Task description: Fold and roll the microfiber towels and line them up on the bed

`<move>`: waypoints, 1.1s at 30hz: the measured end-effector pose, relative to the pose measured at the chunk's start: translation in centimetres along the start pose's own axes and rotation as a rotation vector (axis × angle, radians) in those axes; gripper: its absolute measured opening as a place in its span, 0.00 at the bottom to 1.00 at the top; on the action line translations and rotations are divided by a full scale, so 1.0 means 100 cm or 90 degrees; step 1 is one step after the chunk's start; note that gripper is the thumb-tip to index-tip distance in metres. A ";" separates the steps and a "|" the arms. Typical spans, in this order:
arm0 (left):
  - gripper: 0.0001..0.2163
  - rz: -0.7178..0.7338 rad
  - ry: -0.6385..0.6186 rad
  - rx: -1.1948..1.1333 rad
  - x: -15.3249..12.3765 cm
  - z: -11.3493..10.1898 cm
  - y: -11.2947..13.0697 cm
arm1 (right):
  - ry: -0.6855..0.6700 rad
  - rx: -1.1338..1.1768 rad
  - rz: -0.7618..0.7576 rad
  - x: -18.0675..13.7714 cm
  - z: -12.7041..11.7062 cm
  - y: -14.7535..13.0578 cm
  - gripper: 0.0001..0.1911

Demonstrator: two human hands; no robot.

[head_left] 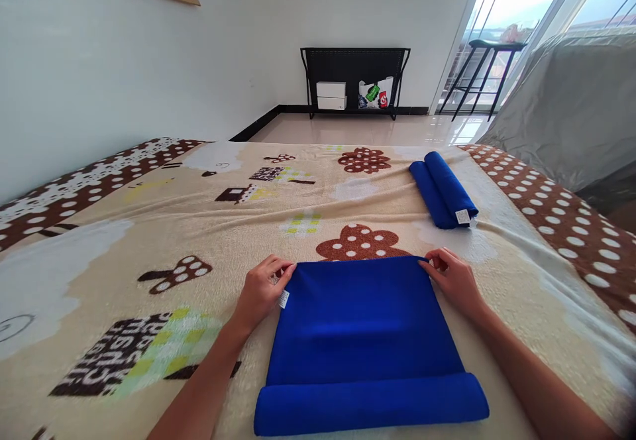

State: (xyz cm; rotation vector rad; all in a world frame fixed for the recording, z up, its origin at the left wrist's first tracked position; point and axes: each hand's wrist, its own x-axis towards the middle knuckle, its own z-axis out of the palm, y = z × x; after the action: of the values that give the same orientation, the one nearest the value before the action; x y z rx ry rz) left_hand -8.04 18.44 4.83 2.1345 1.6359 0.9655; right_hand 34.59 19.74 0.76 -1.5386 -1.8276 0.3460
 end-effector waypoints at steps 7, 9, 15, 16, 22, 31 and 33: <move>0.11 0.010 0.022 0.008 0.002 0.004 0.001 | 0.030 0.001 0.000 0.001 0.001 -0.001 0.17; 0.11 0.014 0.031 0.009 0.002 0.003 0.004 | 0.047 0.001 -0.003 0.001 0.001 -0.003 0.17; 0.11 0.019 0.061 0.016 -0.001 -0.001 0.012 | 0.092 0.002 -0.021 -0.001 0.000 -0.008 0.15; 0.11 0.017 0.064 0.018 -0.002 -0.002 0.013 | 0.095 0.001 -0.023 -0.001 -0.001 -0.009 0.15; 0.11 0.007 0.025 0.044 -0.001 0.004 0.003 | 0.056 -0.022 -0.022 0.001 0.002 -0.003 0.17; 0.13 -0.030 -0.058 0.083 0.005 0.013 -0.009 | -0.017 -0.068 0.005 0.004 0.007 0.005 0.21; 0.15 -0.041 -0.069 0.088 0.005 0.012 -0.007 | -0.025 -0.076 0.007 0.003 0.006 0.004 0.22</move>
State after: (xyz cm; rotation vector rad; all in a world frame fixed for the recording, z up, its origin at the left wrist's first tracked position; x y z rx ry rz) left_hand -7.76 19.33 3.70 2.1651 1.7526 0.7228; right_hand 34.48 20.26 0.16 -1.6328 -1.9009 0.2785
